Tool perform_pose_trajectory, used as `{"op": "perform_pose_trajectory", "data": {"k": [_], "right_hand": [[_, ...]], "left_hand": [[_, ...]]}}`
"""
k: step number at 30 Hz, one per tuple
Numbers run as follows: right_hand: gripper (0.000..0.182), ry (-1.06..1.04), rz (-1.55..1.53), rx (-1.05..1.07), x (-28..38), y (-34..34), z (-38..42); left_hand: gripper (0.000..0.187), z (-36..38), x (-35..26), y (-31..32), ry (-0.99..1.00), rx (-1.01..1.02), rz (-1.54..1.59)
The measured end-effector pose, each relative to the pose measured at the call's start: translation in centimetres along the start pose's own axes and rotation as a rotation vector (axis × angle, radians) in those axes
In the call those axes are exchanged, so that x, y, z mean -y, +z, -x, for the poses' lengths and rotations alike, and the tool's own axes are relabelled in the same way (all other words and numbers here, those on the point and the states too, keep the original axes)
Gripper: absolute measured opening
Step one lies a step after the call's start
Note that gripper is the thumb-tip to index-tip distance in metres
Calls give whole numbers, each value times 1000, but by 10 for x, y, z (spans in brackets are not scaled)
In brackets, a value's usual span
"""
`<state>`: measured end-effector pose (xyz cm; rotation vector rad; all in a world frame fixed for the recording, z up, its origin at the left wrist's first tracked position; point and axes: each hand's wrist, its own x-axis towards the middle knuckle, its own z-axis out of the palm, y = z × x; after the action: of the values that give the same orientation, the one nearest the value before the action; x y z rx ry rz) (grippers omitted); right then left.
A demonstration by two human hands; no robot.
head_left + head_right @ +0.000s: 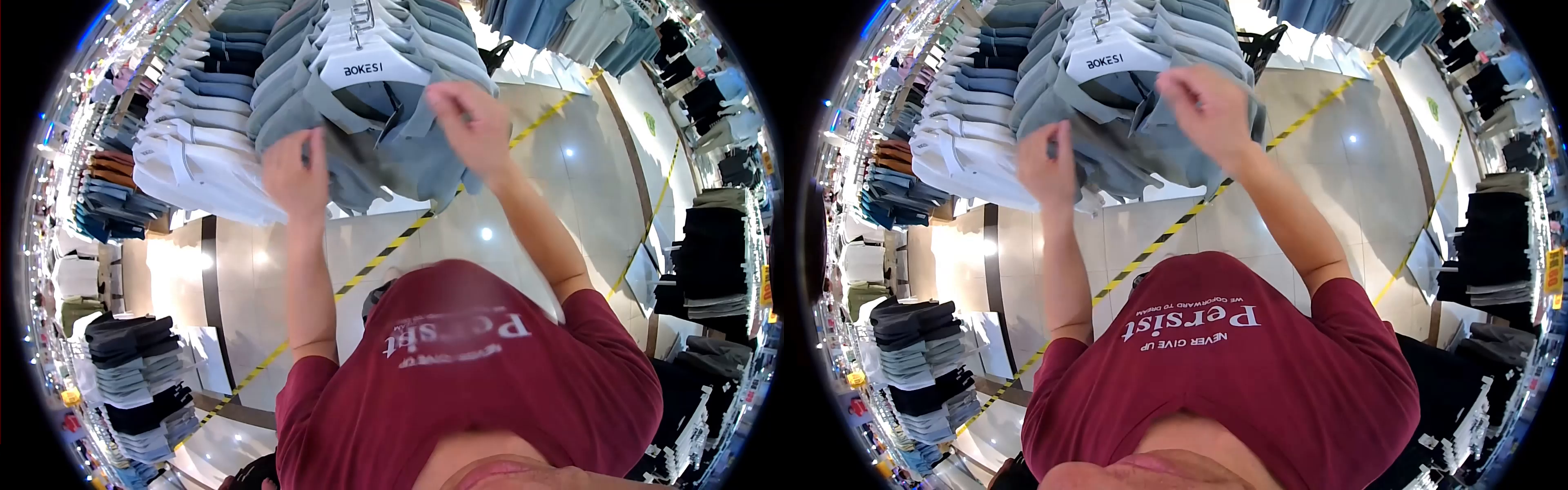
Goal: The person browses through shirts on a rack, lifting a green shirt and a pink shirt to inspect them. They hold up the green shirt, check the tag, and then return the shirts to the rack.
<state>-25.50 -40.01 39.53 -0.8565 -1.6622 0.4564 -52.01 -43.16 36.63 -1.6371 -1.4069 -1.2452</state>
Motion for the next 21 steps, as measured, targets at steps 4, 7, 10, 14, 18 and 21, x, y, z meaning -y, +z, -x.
{"op": "perform_pose_trajectory", "data": {"k": [4,7,10,14,18,21], "right_hand": [[27,-205,248,134,-17,44,10],[36,-227,571,303,-22,56,5],[41,-92,868,533,-25,63,-6],[45,-96,691,562,-29,48,-13],[42,-127,222,331,22,21,-10],[35,250,-157,219,33,12,3]], "left_hand": [[40,28,-28,33,-698,607,309],[42,51,-35,54,-410,668,241],[40,63,-42,68,-377,670,239],[26,63,-42,67,-250,521,258],[20,44,-58,1,-882,616,1045],[27,46,-60,-18,-1208,688,1577]]}}
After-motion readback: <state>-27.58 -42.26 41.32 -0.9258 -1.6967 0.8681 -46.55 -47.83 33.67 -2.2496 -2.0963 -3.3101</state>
